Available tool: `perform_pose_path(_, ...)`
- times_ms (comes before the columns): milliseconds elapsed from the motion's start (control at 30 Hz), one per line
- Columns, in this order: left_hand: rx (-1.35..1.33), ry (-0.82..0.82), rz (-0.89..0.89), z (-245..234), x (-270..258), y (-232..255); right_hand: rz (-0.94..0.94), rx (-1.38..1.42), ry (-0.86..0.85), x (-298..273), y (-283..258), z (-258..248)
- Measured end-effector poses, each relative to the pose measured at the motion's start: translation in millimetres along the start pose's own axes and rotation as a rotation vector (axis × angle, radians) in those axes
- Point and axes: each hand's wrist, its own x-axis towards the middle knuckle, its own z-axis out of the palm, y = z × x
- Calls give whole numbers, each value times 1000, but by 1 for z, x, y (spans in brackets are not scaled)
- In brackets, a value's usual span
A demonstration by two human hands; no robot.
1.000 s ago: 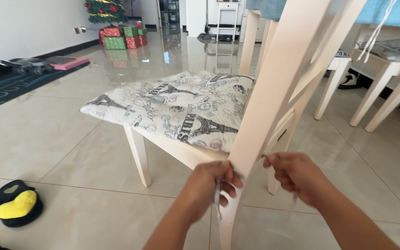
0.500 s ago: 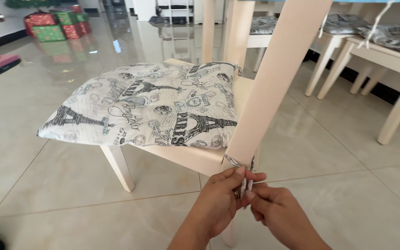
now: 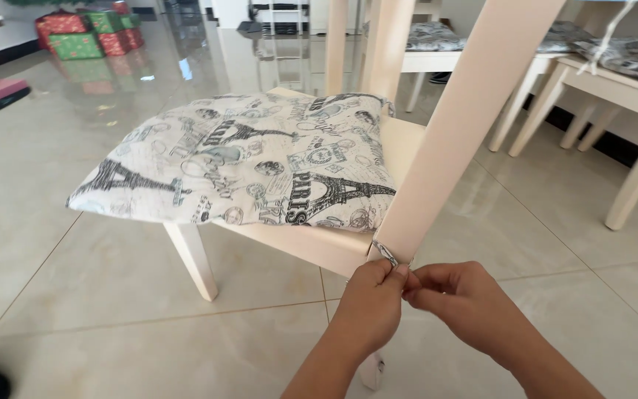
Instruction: The person attaches a white backrest cushion to a white dining chair by threading and tying its straps around the chair back. Then the person places a patterned seat cushion on the chair seat and ties its straps to the chair legs. Finally, the person picks up another white cushion from the table and begins to attach it to the chair back.
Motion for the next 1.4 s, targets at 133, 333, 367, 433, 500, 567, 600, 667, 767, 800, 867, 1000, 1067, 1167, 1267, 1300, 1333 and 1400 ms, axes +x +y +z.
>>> perform_pose_path(133, 219, 393, 131, 33, -12, -1, 0, 85, -48, 9, -3, 0)
perform_pose_path(333, 42, 696, 95, 82, -21, 11, -93, 165, -280, 21, -10, -26)
perform_pose_path(367, 54, 706, 71, 91, -21, 14, -85, 180, -321, 24, -11, -33)
perform_pose_path(433, 89, 725, 19, 108, -24, 18, -121, 89, -366, 30, -14, -37)
perform_pose_path(500, 83, 794, 6, 123, -20, 23, -212, -125, -364, 37, -18, -38)
perform_pose_path(567, 94, 839, -10, 137, -17, 21, -272, -88, -417, 45, -19, -40)
perform_pose_path(600, 110, 850, -20, 141, -13, 18, -302, -69, -444, 49, -19, -41)
perform_pose_path(667, 185, 857, -16, 141, -4, 14, -374, -67, -505, 55, -17, -42)
perform_pose_path(767, 304, 766, -14, 127, -3, 9, -428, -132, -508, 63, -9, -41)
perform_pose_path(800, 309, 693, -38, 113, -7, 10, -440, -165, -495, 65, -6, -41)
perform_pose_path(867, 221, 575, -108, 86, -19, 19, -512, -227, -466, 67, -2, -45)
perform_pose_path(1000, -130, 739, -178, 67, -29, 42, -471, -117, -580, 59, 4, -54)
perform_pose_path(1067, -136, 789, -231, 76, -22, 48, -418, -160, -571, 55, 6, -61)
perform_pose_path(1167, -297, 839, -231, 91, -14, 52, -403, -165, -584, 49, 6, -66)
perform_pose_path(1267, -360, 941, -250, 100, -10, 51, -411, -156, -572, 49, 5, -70)
perform_pose_path(1300, -381, 912, -253, 104, -8, 51, -414, -154, -562, 48, 5, -70)
perform_pose_path(1333, -402, 881, -256, 106, -5, 52, -469, -103, -565, 45, 5, -67)
perform_pose_path(1400, -463, 882, -240, 108, 0, 49, -569, 1, -561, 40, 8, -62)
